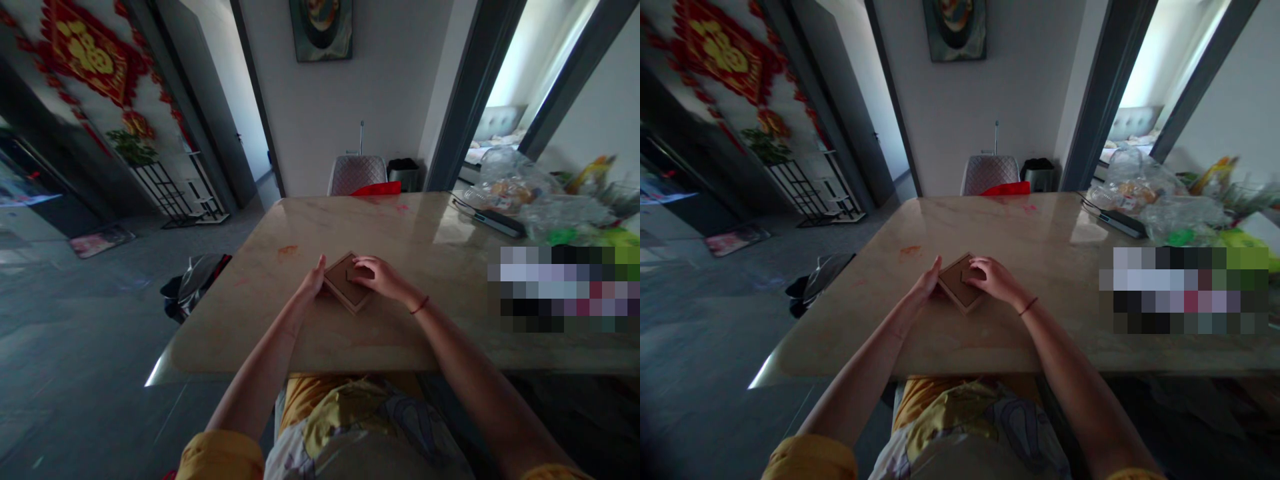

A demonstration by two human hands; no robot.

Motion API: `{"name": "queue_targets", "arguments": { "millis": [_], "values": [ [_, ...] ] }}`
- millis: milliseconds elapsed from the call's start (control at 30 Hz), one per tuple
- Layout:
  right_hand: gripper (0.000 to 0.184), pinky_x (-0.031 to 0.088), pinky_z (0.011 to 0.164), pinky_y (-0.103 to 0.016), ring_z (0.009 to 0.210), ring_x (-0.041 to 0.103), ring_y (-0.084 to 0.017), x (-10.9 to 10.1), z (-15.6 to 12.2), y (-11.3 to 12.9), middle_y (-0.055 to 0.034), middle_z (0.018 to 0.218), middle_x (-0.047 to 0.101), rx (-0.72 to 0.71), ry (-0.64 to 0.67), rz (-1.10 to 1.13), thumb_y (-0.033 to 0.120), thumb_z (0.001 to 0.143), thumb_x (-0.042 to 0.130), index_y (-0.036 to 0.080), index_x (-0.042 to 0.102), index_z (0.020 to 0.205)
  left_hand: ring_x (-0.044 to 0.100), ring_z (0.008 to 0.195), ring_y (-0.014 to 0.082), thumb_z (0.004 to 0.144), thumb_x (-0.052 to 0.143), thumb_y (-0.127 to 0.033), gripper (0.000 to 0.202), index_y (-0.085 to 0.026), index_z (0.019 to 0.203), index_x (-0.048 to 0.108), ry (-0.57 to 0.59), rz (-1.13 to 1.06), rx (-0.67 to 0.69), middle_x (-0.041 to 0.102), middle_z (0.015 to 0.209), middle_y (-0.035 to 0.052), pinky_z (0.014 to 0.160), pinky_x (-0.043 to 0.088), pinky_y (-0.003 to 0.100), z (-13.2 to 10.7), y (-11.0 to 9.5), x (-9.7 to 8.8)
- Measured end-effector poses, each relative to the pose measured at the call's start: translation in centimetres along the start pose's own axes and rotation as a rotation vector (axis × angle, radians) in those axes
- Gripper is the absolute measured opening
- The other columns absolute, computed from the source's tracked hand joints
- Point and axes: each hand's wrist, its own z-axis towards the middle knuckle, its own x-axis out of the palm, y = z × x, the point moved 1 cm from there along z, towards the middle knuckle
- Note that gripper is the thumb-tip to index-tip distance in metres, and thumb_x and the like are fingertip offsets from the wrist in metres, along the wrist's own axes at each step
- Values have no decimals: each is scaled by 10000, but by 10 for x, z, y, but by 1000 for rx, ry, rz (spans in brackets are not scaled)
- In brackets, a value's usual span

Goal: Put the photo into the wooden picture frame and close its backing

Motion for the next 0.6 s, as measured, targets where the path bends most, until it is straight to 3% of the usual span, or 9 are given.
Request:
{"name": "queue_targets", "arguments": {
  "millis": [133, 300, 467, 600],
  "values": [
    [270, 462, 986, -423, 1103, 606, -234, -4, 0, 4, -128, 1147, 661, -5, -9, -3, 300, 748, 710, 171, 661, 980, 650, 661, 233, 845, 204, -693, 736, -140, 711, 670, 15, -96, -40, 652, 648, 110, 544, 493, 308, 2, 2, 2],
    [234, 489, 944, -392, 1072, 627, -222, -12, 1, 14, -118, 1155, 662, 11, -55, 36, 317, 745, 693, 185, 656, 935, 568, 507, 177, 836, 207, -712, 726, -148, 653, 626, -22, -89, -17, 591, 548, 54, 515, 467, 296, 5, 6, 3],
    [243, 472, 957, -389, 1086, 618, -227, -16, 2, 16, -123, 1149, 665, 61, -99, 87, 339, 718, 702, 177, 654, 892, 564, 511, 174, 818, 234, -732, 727, -146, 712, 651, 6, -96, -9, 591, 547, 40, 514, 455, 287, 4, 7, 2],
    [293, 490, 895, -373, 1021, 638, -231, -21, 6, 5, -136, 1116, 675, 196, -246, 177, 385, 705, 694, 163, 661, 893, 590, 551, 202, 804, 246, -740, 726, -151, 667, 647, -7, -53, -5, 599, 550, 66, 521, 461, 297, 12, 9, 1]
  ]
}}
